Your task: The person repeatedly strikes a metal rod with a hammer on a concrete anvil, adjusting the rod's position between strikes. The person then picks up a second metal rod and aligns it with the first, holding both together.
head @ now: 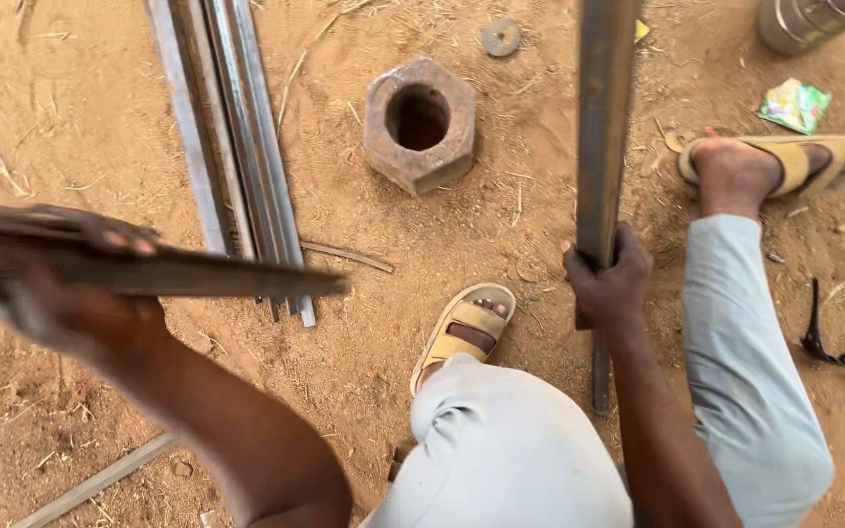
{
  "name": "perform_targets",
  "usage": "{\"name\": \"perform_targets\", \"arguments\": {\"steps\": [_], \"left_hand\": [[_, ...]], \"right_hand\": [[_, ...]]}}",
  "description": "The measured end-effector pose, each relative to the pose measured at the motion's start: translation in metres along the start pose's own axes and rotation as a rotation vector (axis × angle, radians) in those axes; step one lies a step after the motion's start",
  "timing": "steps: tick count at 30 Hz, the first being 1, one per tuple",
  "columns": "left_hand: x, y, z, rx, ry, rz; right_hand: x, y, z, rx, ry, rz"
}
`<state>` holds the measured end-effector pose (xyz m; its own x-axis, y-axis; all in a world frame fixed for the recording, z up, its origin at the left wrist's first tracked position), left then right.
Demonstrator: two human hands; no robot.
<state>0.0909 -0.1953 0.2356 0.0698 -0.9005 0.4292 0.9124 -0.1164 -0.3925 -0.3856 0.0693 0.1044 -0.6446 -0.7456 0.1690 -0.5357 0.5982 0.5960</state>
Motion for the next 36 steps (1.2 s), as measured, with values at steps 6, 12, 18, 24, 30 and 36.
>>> {"name": "perform_targets", "arguments": {"steps": [6, 12, 18, 24, 30, 36], "left_hand": [[-0.055, -0.056, -0.041, 0.883, 0.304, -0.610], [-0.070, -0.108, -0.083, 1.113, 0.340, -1.099], [-0.038, -0.178, -0.090, 0.925, 0.459, -1.296], [-0.008, -0.209, -0.064, 1.244, 0.464, -1.303], [0.004, -0.219, -0.039, 1.504, 0.416, -1.289], [0.001, -0.221, -0.018, 1.611, 0.437, -1.228]], "right_hand": [[0.007, 0.036, 0.001, 0.384, -0.143, 0.012], [0.004, 0.059, -0.010, 0.375, -0.226, -0.028], [-0.001, 0.058, -0.044, 0.292, -0.196, -0.166], [-0.005, 0.078, -0.066, 0.250, -0.153, -0.180], [-0.007, 0.101, -0.073, 0.094, 0.012, -0.100], [-0.013, 0.094, -0.069, 0.071, -0.016, -0.108]]}}
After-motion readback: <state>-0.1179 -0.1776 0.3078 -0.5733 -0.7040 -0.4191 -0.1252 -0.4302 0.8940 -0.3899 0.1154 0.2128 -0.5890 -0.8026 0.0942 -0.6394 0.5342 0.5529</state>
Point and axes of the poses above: each hand's wrist, its own x-axis towards the middle knuckle, its own y-axis out of the back of the hand, z = x × y, the point moved 8 cm from there along x, towards the middle knuckle, and after that the axes turned 5 degrees about -x, right-handed, at the moved point
